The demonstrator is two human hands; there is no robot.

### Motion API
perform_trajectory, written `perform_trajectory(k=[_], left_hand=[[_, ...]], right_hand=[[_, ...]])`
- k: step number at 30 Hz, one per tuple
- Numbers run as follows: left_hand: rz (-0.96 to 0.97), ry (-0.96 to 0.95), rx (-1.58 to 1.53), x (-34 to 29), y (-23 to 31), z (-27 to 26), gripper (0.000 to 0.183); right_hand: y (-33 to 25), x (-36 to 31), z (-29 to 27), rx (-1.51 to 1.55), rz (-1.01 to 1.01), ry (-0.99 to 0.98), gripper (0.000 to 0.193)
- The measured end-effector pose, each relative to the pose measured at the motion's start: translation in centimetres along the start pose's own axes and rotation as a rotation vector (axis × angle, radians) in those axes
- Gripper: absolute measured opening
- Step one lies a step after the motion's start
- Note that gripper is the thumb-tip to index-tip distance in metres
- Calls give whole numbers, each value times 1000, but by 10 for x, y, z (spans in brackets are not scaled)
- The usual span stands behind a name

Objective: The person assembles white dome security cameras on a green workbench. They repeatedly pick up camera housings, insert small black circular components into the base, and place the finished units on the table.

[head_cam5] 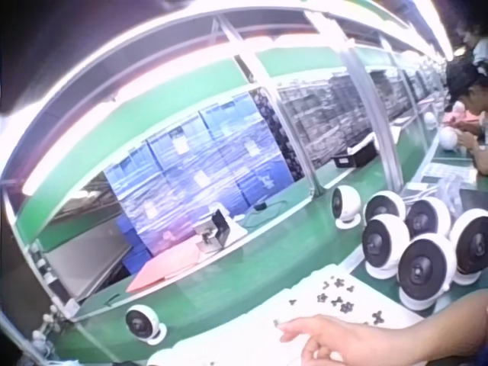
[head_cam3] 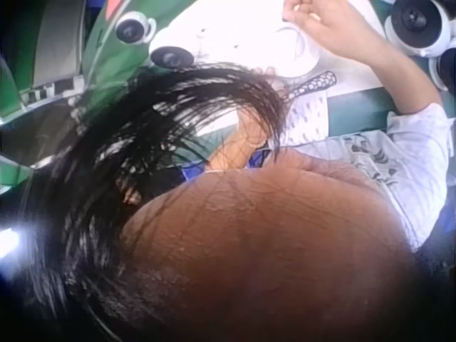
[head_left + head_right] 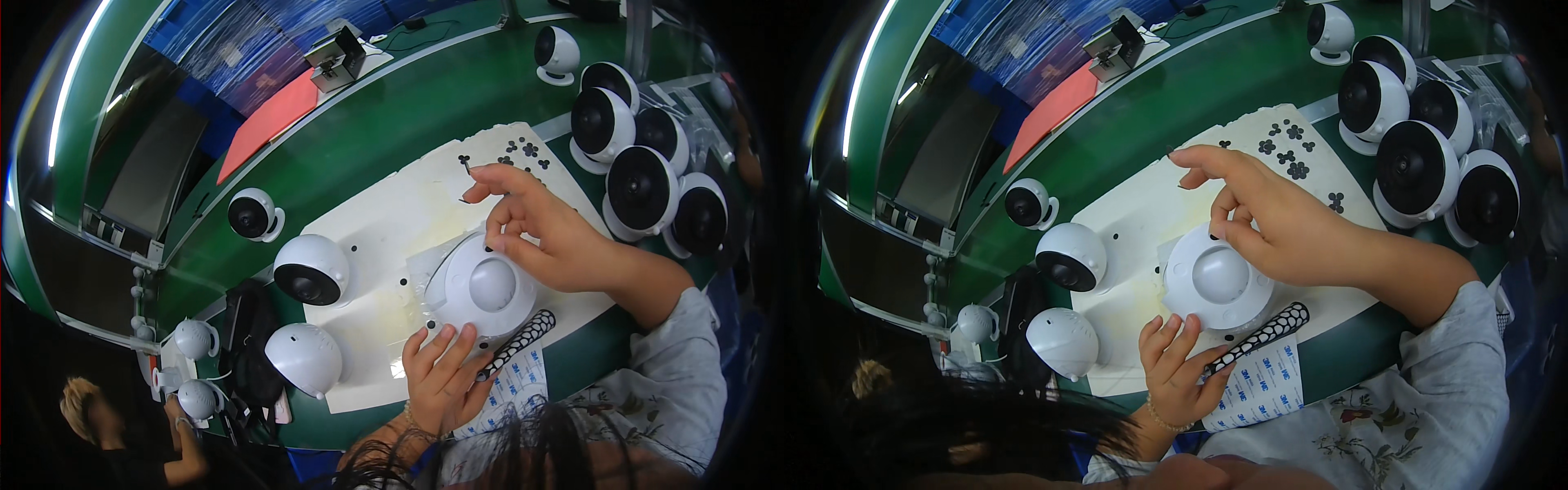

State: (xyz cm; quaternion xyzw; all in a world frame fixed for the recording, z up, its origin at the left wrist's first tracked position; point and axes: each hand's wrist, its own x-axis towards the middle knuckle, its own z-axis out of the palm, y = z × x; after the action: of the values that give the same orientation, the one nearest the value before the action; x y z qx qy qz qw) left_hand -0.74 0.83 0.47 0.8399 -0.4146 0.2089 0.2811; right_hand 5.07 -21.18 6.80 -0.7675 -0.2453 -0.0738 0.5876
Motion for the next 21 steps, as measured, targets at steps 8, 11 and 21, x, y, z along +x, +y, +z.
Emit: perform_trajectory(k=[8,11,21], left_hand=[[5,7,3,1,0,-1,23],[12,17,-10,1,-1,1,23],[-11,27,-18,3,2,0,24]], right_hand=[[-9,-5,1,-605,-298,5,48],[-9,-2,0,-647,-431,83,43],[-8,6,19,-260,-183,-85,38]])
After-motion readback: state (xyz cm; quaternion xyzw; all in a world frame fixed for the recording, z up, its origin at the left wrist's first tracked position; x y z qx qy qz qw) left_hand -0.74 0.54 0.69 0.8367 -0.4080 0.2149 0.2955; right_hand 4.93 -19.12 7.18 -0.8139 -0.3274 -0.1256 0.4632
